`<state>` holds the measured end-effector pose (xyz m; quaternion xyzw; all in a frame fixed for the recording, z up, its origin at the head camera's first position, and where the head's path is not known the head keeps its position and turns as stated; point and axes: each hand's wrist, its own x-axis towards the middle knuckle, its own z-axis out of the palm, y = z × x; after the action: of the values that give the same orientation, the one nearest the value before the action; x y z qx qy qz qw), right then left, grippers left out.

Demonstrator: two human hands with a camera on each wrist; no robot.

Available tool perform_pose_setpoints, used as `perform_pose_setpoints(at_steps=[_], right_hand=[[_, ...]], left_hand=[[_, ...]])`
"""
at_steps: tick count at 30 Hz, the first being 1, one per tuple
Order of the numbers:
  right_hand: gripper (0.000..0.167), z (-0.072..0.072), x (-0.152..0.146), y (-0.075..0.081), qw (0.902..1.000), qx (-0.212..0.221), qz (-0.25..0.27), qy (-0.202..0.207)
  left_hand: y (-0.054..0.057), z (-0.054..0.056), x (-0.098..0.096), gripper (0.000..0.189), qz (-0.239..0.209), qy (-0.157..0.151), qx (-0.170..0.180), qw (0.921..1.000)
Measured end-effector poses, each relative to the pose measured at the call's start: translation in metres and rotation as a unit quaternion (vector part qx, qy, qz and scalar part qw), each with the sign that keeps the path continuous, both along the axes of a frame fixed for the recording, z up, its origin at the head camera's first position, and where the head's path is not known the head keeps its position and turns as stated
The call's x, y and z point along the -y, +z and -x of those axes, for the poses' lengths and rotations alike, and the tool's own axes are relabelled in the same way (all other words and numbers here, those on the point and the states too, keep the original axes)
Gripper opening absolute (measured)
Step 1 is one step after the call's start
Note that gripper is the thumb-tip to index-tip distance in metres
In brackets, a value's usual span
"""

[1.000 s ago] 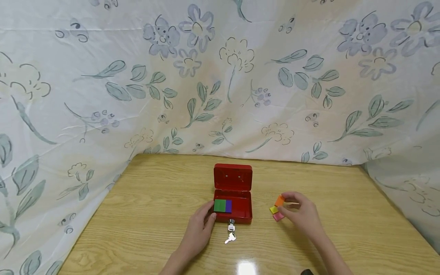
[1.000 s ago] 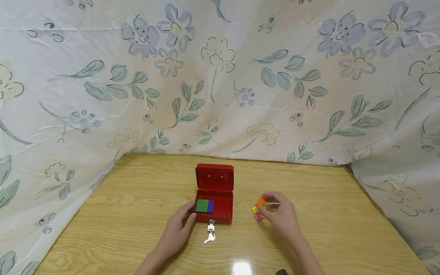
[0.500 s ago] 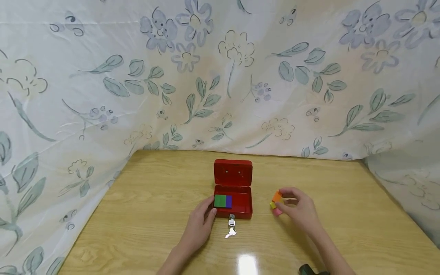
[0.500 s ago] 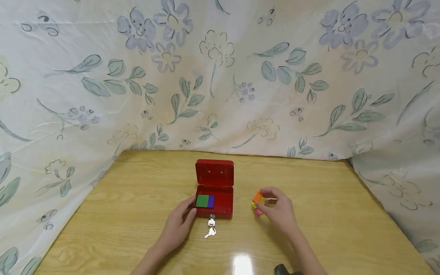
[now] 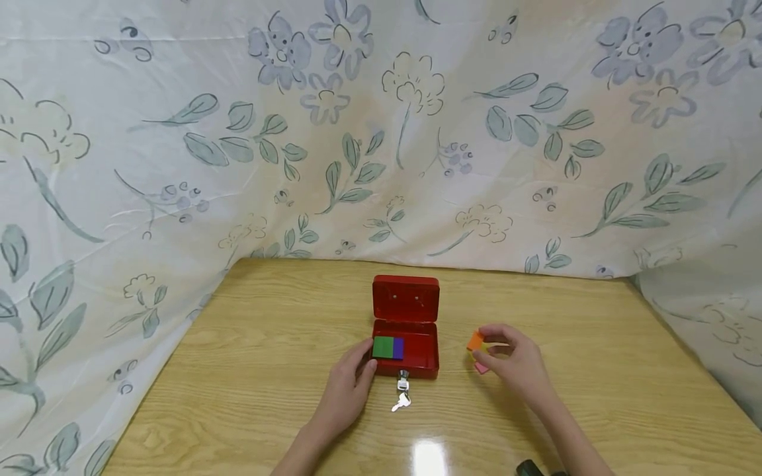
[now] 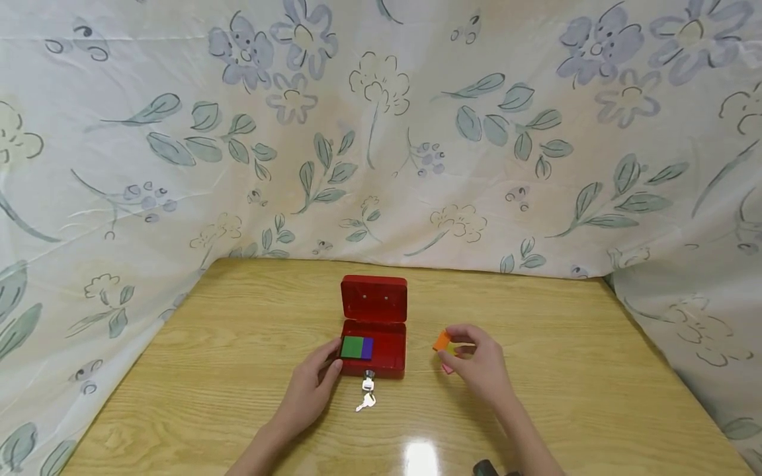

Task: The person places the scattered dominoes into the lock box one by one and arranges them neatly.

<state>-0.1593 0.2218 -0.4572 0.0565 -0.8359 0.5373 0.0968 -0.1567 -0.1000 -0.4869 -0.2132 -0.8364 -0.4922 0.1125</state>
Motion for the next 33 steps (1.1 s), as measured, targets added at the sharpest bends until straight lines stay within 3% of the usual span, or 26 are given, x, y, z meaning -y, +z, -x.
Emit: perform_pose_setpoints(at_steps=[6,15,23,33], right_hand=[[0.037,0.0,0.007,0.001,0.9999,-0.003,0.011,0.011],[0.041,0.0,0.021,0.008,0.9965,0.04,0.055,0.048],[0.041,0.006,0.032,0.021,0.9962,0.027,0.017,0.082],[0.036,0.014,0.048,0.029,0.9904,0.041,-0.016,0.131]], left_hand=[[-0.001,0.0,0.001,0.043,-0.003,-0.001,0.01,0.9999],[-0.001,0.0,0.0,0.043,0.005,0.009,0.007,0.9999],[0.0,0.001,0.001,0.043,0.007,0.011,0.011,0.9999],[0.001,0.002,0.002,0.043,0.01,0.01,0.008,0.9999]])
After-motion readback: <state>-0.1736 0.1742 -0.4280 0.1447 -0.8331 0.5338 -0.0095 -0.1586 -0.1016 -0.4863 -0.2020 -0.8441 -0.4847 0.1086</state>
